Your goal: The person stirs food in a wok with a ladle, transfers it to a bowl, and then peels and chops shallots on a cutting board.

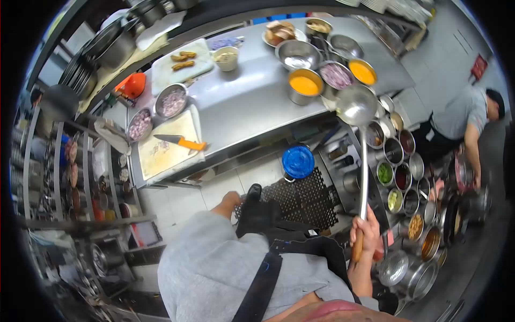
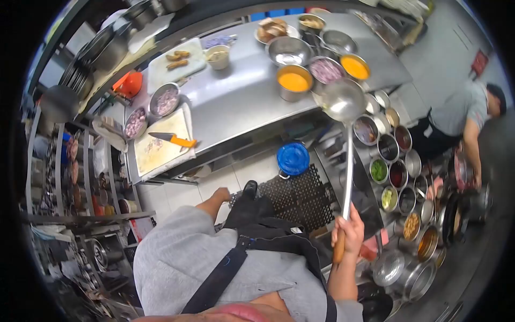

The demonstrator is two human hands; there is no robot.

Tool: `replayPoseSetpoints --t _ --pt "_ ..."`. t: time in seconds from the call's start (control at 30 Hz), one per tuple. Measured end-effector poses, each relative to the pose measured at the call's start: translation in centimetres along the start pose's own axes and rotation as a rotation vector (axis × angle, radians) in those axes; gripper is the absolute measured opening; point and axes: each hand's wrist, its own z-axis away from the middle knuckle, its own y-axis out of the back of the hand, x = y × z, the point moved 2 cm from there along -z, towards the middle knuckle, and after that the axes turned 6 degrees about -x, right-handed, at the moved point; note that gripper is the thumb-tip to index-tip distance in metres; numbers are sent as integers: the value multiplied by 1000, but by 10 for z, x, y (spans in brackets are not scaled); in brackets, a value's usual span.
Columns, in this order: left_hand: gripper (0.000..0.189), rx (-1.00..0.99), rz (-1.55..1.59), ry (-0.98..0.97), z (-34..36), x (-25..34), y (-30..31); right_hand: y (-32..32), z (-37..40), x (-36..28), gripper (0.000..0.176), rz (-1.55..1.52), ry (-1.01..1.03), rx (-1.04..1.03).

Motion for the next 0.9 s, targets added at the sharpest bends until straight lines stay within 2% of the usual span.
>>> replayPoseSetpoints --t 0.1,0.17,0.23,0.3,0.33,0.4,0.43,0.5,0.53,0.57,0.63,0.67,0.73,0.8,0.83,0.9 --pt "39 -10 119 49 0 -61 -40 -81 -100 -6 64 187 -23 -187" --pt "40 45 283 92 32 -76 -35 -150 -165 -2 64 308 9 -320" --pt "40 -16 454 138 58 -91 -22 -199 -238 20 63 579 123 -424" --pt "39 -4 492 165 52 -122 -31 -245 -297 43 63 1039 335 -407" --pt "38 17 557 200 51 -136 -34 -260 -329 63 64 1227 603 -383" --pt "35 86 646 220 55 -159 -43 -290 -377 84 65 1444 474 -332" --pt "35 75 646 229 60 -168 -42 -305 -386 86 65 1441 461 -340" --pt "34 145 838 314 71 -184 -40 -322 -397 89 65 1402 498 -330" --pt "35 93 537 89 50 -209 -69 -321 -398 94 65 1390 480 -314" --pt "35 95 530 86 47 -212 -72 -323 -400 94 65 1387 482 -305" --pt "39 65 526 239 51 -216 -78 -322 -397 93 63 1334 510 -301" --pt "35 -15 486 265 51 -216 -79 -320 -394 95 63 1326 506 -284" --pt "35 -64 482 248 47 -211 -77 -314 -383 98 63 1204 395 -264" --pt "36 -158 573 229 28 -195 -74 -310 -340 85 63 813 75 -239" --pt "37 -203 612 221 17 -183 -67 -288 -334 106 63 561 84 -259" --pt "35 -190 301 -203 9 -164 -31 -247 -267 88 63 221 -65 -260"
